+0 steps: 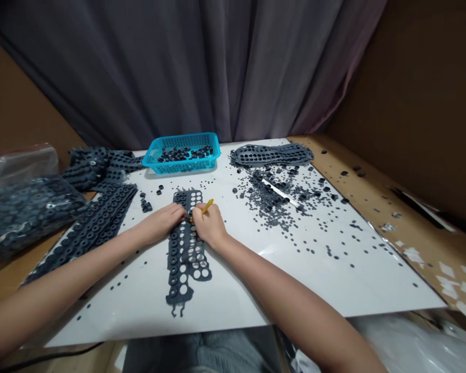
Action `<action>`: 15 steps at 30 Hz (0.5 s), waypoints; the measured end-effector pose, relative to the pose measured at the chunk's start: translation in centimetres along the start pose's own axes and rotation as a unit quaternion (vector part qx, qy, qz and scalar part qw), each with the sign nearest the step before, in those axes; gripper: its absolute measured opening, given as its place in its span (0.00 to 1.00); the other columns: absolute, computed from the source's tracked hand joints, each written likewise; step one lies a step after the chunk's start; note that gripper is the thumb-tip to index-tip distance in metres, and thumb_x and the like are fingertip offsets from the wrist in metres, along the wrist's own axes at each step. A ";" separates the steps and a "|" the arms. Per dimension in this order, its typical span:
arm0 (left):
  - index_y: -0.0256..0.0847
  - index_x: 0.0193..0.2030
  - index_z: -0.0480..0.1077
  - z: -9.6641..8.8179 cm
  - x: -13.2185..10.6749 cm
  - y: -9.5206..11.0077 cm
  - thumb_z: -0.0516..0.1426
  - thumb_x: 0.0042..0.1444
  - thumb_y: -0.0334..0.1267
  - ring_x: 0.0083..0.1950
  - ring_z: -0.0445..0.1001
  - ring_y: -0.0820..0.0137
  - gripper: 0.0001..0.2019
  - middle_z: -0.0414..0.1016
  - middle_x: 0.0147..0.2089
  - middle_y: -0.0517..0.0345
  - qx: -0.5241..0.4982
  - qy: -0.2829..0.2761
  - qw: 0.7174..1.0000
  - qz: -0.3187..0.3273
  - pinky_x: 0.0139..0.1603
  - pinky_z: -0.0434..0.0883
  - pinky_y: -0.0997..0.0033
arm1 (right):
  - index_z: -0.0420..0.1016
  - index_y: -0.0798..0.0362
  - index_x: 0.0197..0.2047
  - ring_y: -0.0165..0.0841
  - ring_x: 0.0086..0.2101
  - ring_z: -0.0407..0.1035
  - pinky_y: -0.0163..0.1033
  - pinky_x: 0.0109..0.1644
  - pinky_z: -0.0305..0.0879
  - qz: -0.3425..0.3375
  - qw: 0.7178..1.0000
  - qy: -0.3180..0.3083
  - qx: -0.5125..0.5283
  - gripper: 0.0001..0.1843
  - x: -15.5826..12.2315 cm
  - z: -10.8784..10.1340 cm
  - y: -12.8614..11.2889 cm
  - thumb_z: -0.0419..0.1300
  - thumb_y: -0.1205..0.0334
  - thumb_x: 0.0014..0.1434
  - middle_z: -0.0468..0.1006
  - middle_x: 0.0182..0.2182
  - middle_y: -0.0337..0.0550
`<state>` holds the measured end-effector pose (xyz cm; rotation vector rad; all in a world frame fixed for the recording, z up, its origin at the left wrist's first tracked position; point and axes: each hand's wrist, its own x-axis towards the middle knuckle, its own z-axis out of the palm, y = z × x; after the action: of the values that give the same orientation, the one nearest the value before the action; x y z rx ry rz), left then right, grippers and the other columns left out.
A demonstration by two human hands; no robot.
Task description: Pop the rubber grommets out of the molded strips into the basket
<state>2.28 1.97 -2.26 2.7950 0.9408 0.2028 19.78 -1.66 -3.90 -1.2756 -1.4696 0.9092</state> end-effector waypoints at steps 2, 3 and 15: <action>0.39 0.38 0.63 0.3 -0.3 -0.2 0.42 0.64 0.33 0.40 0.66 0.64 0.10 0.67 0.37 0.52 -0.053 0.030 0.998 -0.026 0.42 0.66 0.65 | 0.58 0.52 0.17 0.28 0.20 0.54 0.34 0.25 0.49 0.001 1.000 -0.001 -0.001 0.13 0.0 0.0 -0.1 0.45 0.65 0.52 0.56 0.13 0.34; 0.39 0.38 0.62 0.4 -0.4 -0.3 0.42 0.64 0.35 0.40 0.66 0.65 0.10 0.67 0.37 0.52 -0.079 0.046 0.995 -0.044 0.42 0.66 0.65 | 0.58 0.52 0.17 0.28 0.20 0.54 0.34 0.25 0.49 0.003 1.000 -0.002 -0.001 0.13 0.0 -0.1 -0.1 0.45 0.66 0.52 0.56 0.13 0.34; 0.37 0.37 0.67 -1.1 -1.4 -0.1 0.60 0.51 0.47 0.29 0.63 0.75 0.15 0.67 0.29 0.61 -0.592 0.157 0.742 -0.270 0.30 0.62 0.76 | 0.65 0.52 0.20 0.30 0.21 0.60 0.34 0.28 0.55 0.044 0.995 -0.033 0.082 0.12 -0.1 -0.5 -0.3 0.47 0.65 0.51 0.62 0.14 0.34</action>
<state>0.92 1.30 -1.32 1.2724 1.0772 0.8393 20.17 -1.86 -3.53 -1.2064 -1.3677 1.1154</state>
